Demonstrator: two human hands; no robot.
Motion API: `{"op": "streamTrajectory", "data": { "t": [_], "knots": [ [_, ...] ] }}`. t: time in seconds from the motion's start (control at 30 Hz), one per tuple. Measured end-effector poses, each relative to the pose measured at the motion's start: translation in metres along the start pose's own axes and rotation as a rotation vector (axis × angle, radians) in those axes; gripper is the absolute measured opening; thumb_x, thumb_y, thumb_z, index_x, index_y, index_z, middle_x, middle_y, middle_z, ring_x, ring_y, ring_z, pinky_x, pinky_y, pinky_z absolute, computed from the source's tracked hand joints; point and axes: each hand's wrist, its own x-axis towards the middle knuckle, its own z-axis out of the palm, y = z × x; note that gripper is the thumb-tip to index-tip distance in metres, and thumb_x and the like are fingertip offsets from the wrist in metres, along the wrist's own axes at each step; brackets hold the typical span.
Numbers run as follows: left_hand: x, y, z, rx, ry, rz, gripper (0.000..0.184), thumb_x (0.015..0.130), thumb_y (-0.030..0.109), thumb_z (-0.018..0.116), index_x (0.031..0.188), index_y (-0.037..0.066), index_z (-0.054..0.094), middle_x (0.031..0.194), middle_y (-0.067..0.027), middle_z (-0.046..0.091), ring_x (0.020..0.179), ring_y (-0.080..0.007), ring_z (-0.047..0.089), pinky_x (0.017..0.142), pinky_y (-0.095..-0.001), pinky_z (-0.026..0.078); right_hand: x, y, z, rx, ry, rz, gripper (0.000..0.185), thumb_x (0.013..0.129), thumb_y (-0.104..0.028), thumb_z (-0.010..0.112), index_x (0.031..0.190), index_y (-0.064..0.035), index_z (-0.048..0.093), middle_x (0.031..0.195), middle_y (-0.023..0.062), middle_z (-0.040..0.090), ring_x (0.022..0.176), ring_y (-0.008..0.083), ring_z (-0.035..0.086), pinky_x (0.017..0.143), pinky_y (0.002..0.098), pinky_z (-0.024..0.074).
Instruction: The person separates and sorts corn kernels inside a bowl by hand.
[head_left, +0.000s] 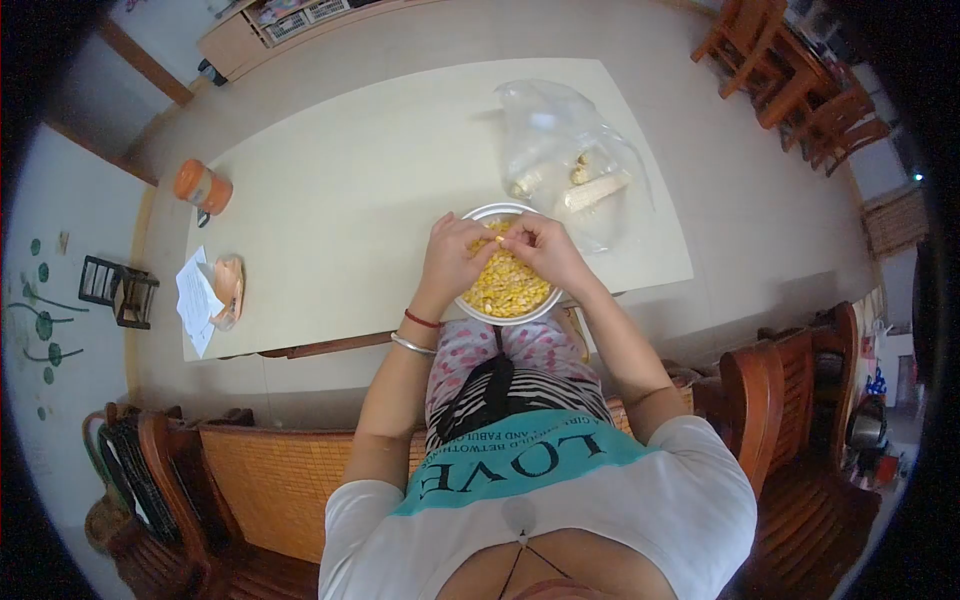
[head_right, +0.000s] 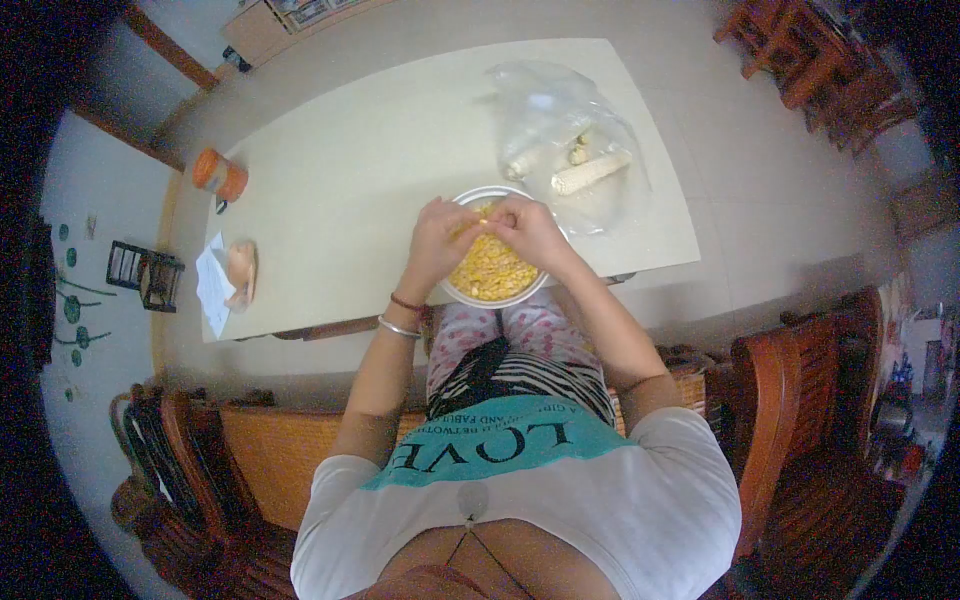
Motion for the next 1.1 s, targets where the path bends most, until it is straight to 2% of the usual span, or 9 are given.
{"op": "streamTrajectory", "data": {
  "t": [0.37, 0.47, 0.57, 0.77, 0.97, 1.07, 1.1],
  "knots": [
    [-0.001, 0.002, 0.0, -0.053, -0.02, -0.032, 0.013, 0.08, 0.02, 0.071, 0.086, 0.009, 0.068, 0.085, -0.0066, 0.066, 0.085, -0.0259, 0.062, 0.099, -0.0483, 0.038, 0.0, -0.001, 0.0, 0.021, -0.037, -0.025, 0.005, 0.084, -0.002, 0.064, 0.085, 0.0027, 0.062, 0.075, 0.0006, 0.052, 0.068, 0.007, 0.048, 0.059, 0.0234, 0.0411],
    [-0.001, 0.001, 0.0, -0.035, -0.032, -0.034, 0.012, 0.08, 0.02, 0.07, 0.085, 0.009, 0.067, 0.085, -0.0067, 0.066, 0.085, -0.0259, 0.062, 0.099, -0.0478, 0.038, 0.001, 0.004, 0.001, 0.047, -0.022, -0.04, 0.009, 0.079, -0.006, 0.064, 0.085, 0.0005, 0.064, 0.072, 0.0102, 0.057, 0.066, 0.0188, 0.055, 0.061, 0.0315, 0.045],
    [-0.001, 0.001, -0.001, -0.022, -0.064, -0.051, 0.012, 0.081, 0.02, 0.07, 0.084, 0.009, 0.067, 0.084, -0.0069, 0.066, 0.085, -0.026, 0.062, 0.099, -0.0474, 0.038, 0.002, 0.007, 0.001, 0.032, -0.04, -0.057, 0.005, 0.084, -0.002, 0.063, 0.085, 0.0028, 0.063, 0.075, 0.0009, 0.053, 0.067, 0.0075, 0.048, 0.058, 0.0234, 0.0408],
    [-0.001, 0.001, -0.001, -0.033, -0.089, -0.056, 0.013, 0.081, 0.021, 0.07, 0.083, 0.009, 0.066, 0.086, -0.0077, 0.066, 0.088, -0.0258, 0.062, 0.101, -0.0477, 0.037, 0.002, 0.002, 0.0, -0.025, -0.019, -0.104, 0.004, 0.083, -0.002, 0.063, 0.082, 0.0022, 0.061, 0.071, 0.0019, 0.051, 0.065, 0.0085, 0.048, 0.057, 0.0249, 0.0401],
    [0.0, 0.001, -0.002, -0.047, -0.145, -0.054, 0.015, 0.081, 0.023, 0.07, 0.083, 0.009, 0.066, 0.089, -0.0083, 0.067, 0.091, -0.0246, 0.062, 0.104, -0.0478, 0.034, 0.002, -0.005, -0.003, -0.073, -0.033, -0.156, 0.004, 0.076, 0.002, 0.061, 0.077, 0.0014, 0.057, 0.069, 0.0021, 0.049, 0.064, 0.0098, 0.047, 0.057, 0.0251, 0.0397],
    [-0.001, 0.0, 0.0, -0.046, -0.133, -0.044, 0.015, 0.081, 0.023, 0.07, 0.083, 0.009, 0.066, 0.089, -0.0083, 0.067, 0.091, -0.0247, 0.062, 0.104, -0.0477, 0.034, 0.002, -0.003, -0.001, 0.02, -0.001, -0.135, 0.003, 0.077, 0.003, 0.059, 0.077, 0.0003, 0.057, 0.071, 0.0011, 0.05, 0.065, 0.0092, 0.048, 0.058, 0.0244, 0.0399],
    [-0.001, 0.0, 0.0, -0.049, -0.124, -0.04, 0.015, 0.081, 0.023, 0.07, 0.083, 0.008, 0.066, 0.088, -0.0084, 0.066, 0.091, -0.0249, 0.062, 0.104, -0.0477, 0.034, 0.001, -0.001, -0.001, 0.065, 0.074, -0.139, 0.003, 0.076, 0.001, 0.06, 0.078, -0.0002, 0.058, 0.071, 0.0029, 0.052, 0.065, 0.0109, 0.05, 0.058, 0.026, 0.0414]
  ]
}}
